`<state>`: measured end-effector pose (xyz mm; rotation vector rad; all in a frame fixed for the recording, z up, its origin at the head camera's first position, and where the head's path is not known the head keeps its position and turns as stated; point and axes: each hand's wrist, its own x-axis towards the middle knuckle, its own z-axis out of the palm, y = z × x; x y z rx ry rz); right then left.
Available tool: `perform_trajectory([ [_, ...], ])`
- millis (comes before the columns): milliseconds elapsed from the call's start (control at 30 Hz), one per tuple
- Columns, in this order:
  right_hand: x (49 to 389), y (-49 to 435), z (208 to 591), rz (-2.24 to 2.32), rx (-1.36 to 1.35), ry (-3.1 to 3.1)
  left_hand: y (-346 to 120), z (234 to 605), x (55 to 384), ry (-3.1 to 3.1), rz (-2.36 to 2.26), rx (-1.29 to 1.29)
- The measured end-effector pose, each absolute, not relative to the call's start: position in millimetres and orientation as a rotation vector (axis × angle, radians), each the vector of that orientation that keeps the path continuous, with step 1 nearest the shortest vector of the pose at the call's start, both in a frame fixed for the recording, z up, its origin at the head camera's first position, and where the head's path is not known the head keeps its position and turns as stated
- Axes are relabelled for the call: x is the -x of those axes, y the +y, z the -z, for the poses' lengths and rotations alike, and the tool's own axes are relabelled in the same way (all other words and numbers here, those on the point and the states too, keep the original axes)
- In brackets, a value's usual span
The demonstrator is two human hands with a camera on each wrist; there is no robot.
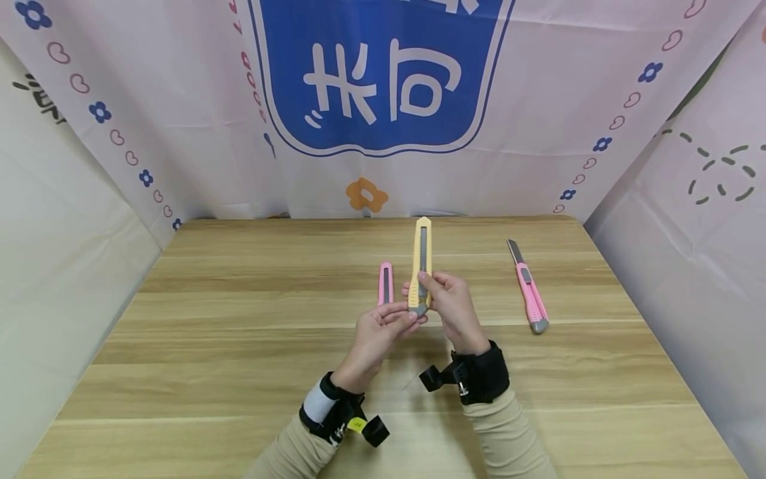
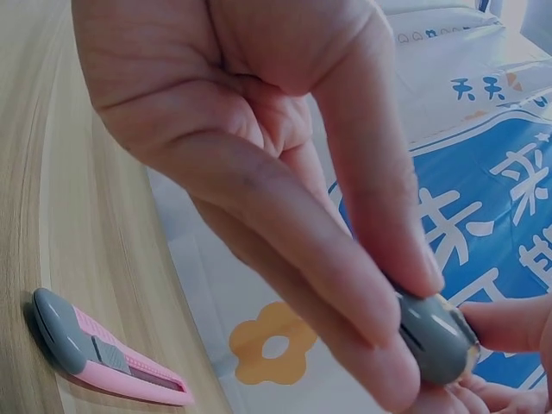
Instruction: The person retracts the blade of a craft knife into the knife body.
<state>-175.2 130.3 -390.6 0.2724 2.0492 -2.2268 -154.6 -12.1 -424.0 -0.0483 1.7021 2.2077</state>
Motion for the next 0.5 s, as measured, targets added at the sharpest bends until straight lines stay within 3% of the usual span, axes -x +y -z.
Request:
perform_trajectory([
  [500,173.6,130.7,391.5,2.317,-0.235,2.030,-11.7,420.8,152.6,1.681,-2.213,0.025],
])
